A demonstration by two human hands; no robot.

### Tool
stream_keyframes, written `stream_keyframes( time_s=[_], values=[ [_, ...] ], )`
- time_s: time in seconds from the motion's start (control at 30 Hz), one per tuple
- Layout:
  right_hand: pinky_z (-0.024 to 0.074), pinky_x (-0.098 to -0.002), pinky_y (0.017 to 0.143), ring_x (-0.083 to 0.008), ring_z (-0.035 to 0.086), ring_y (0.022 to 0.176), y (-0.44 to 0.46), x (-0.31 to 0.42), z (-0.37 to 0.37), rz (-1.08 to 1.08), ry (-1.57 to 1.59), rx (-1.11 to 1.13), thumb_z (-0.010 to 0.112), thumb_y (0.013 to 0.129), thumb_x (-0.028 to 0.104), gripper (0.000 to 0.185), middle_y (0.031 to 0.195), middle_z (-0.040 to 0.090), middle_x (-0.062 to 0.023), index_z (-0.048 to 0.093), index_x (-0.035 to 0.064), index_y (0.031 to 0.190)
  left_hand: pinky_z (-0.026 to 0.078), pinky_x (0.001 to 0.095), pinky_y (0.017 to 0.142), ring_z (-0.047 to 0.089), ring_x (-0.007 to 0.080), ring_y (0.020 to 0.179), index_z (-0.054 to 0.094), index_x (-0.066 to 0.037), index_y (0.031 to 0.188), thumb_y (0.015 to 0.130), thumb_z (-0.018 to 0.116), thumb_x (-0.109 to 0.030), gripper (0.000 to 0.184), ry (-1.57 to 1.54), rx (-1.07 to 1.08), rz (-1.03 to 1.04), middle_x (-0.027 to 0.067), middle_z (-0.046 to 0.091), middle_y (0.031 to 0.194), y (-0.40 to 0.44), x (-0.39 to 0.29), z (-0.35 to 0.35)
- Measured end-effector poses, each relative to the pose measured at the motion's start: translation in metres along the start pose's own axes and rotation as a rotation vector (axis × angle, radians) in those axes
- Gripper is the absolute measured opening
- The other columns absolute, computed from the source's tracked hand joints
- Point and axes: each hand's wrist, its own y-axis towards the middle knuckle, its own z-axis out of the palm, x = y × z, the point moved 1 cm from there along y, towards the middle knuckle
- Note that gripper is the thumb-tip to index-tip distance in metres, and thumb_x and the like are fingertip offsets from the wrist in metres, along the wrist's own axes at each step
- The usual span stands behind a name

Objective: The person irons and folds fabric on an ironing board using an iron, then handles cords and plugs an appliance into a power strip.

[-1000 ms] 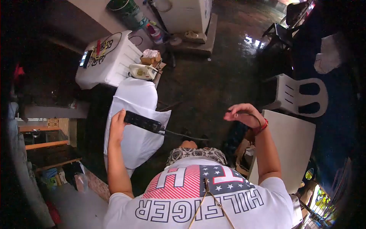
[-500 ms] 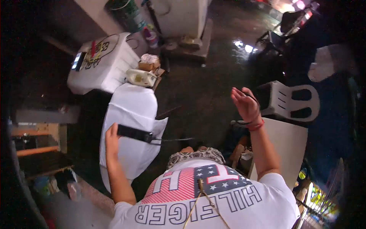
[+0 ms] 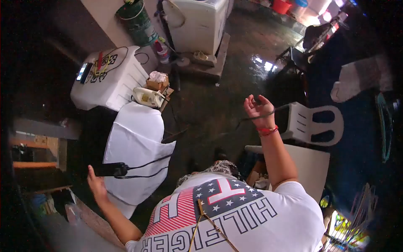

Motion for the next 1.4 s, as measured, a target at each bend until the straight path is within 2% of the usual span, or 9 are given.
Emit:
stream_keyframes(
  time_s=[0.1, 0.17, 0.5, 0.7, 0.97, 1.13, 1.27, 1.33, 1.4],
  values=[
    [0.0512, -0.0403, 0.081, -0.0275, 0.056, 0.083, -0.015, 0.006, 0.024, -0.032, 0.173, 0.09, 0.043, 0.093, 0.029, 0.029, 0.09, 0.053, -0.018, 0.048, 0.0015, 0.086, 0.042, 0.0385, 0.085, 0.051, 0.0384, 0.1, 0.026, -0.008, 0.139, 0.07, 0.047, 0.012, 0.075, -0.282, -0.074, -0.361, 0.0273, 0.048, 0.114, -0.012, 0.007, -0.017],
    [0.0516, -0.0399, 0.082, -0.028, 0.055, 0.085, -0.013, 0.015, 0.028, 0.026, 0.349, 0.216, 0.041, 0.094, 0.035, 0.037, 0.091, 0.052, -0.0198, 0.048, -0.0001, 0.086, 0.042, 0.0377, 0.085, 0.051, 0.0388, 0.102, 0.025, -0.008, 0.14, 0.069, 0.047, 0.012, 0.077, 0.148, -0.075, -0.287, 0.0278, 0.047, 0.117, -0.03, -0.018, -0.034],
    [0.0527, -0.0373, 0.078, -0.0249, 0.055, 0.08, 0.022, 0.04, 0.034, 0.06, 0.28, 0.263, 0.039, 0.094, 0.038, 0.04, 0.087, 0.054, -0.016, 0.049, -0.0005, 0.088, 0.035, 0.0406, 0.096, 0.044, 0.0393, 0.115, 0.027, -0.001, 0.137, 0.068, 0.05, 0.009, 0.074, 0.491, -0.296, -0.072, 0.0256, 0.043, 0.128, -0.071, -0.088, -0.074],
    [0.0507, -0.0372, 0.08, -0.0261, 0.055, 0.081, 0.033, 0.034, 0.035, 0.052, 0.238, 0.268, 0.04, 0.094, 0.03, 0.035, 0.086, 0.055, -0.016, 0.05, -0.0037, 0.088, 0.033, 0.0431, 0.097, 0.044, 0.0408, 0.114, 0.029, 0.0, 0.136, 0.068, 0.051, 0.003, 0.072, 0.023, -0.425, -0.282, 0.0268, 0.04, 0.13, -0.076, -0.089, -0.084],
    [0.051, -0.0351, 0.073, -0.0195, 0.053, 0.074, 0.037, 0.022, 0.044, 0.02, -0.065, 0.183, 0.043, 0.094, 0.033, 0.028, 0.083, 0.053, -0.009, 0.048, 0.006, 0.093, 0.031, 0.042, 0.099, 0.042, 0.0412, 0.114, 0.029, -0.002, 0.137, 0.065, 0.055, 0.006, 0.076, -0.109, -0.469, -0.395, 0.0274, 0.039, 0.129, -0.072, -0.121, -0.096],
    [0.0479, -0.0306, 0.064, -0.0182, 0.052, 0.071, 0.04, 0.011, 0.049, -0.061, -0.334, 0.112, 0.049, 0.091, 0.035, 0.025, 0.079, 0.054, -0.0033, 0.05, 0.0101, 0.092, 0.033, 0.0409, 0.098, 0.042, 0.04, 0.117, 0.029, -0.001, 0.136, 0.061, 0.059, 0.009, 0.081, 0.188, -0.397, -0.072, 0.0259, 0.04, 0.13, -0.079, -0.094, -0.1],
    [0.0446, -0.031, 0.058, -0.0181, 0.053, 0.062, 0.077, 0.015, 0.024, -0.598, -1.039, 0.036, 0.051, 0.09, 0.036, 0.028, 0.072, 0.056, -0.0028, 0.055, 0.0089, 0.089, 0.038, 0.0381, 0.094, 0.046, 0.0359, 0.113, 0.034, 0.001, 0.131, 0.071, 0.06, 0.0, 0.066, 0.307, -0.394, -0.029, 0.0226, 0.045, 0.125, -0.079, -0.119, -0.108],
    [0.0426, -0.0325, 0.055, -0.0181, 0.052, 0.058, 0.103, 0.025, 0.001, -0.903, -1.468, 0.017, 0.052, 0.09, 0.034, 0.026, 0.067, 0.057, -0.0049, 0.058, 0.0085, 0.086, 0.041, 0.0361, 0.09, 0.049, 0.0319, 0.108, 0.04, 0.002, 0.125, 0.08, 0.058, -0.012, 0.05, -0.108, -0.497, -0.275, 0.0196, 0.049, 0.119, -0.077, -0.117, -0.116],
    [0.0422, -0.0361, 0.054, -0.0238, 0.055, 0.058, 0.102, 0.031, -0.012, -0.965, -1.735, -0.091, 0.051, 0.09, 0.035, 0.026, 0.067, 0.057, -0.0086, 0.057, 0.0097, 0.088, 0.043, 0.0341, 0.087, 0.052, 0.0275, 0.103, 0.045, 0.002, 0.117, 0.089, 0.053, -0.028, 0.041, -0.964, -0.609, -0.75, 0.0162, 0.052, 0.113, -0.073, -0.11, -0.125]
  ],
)
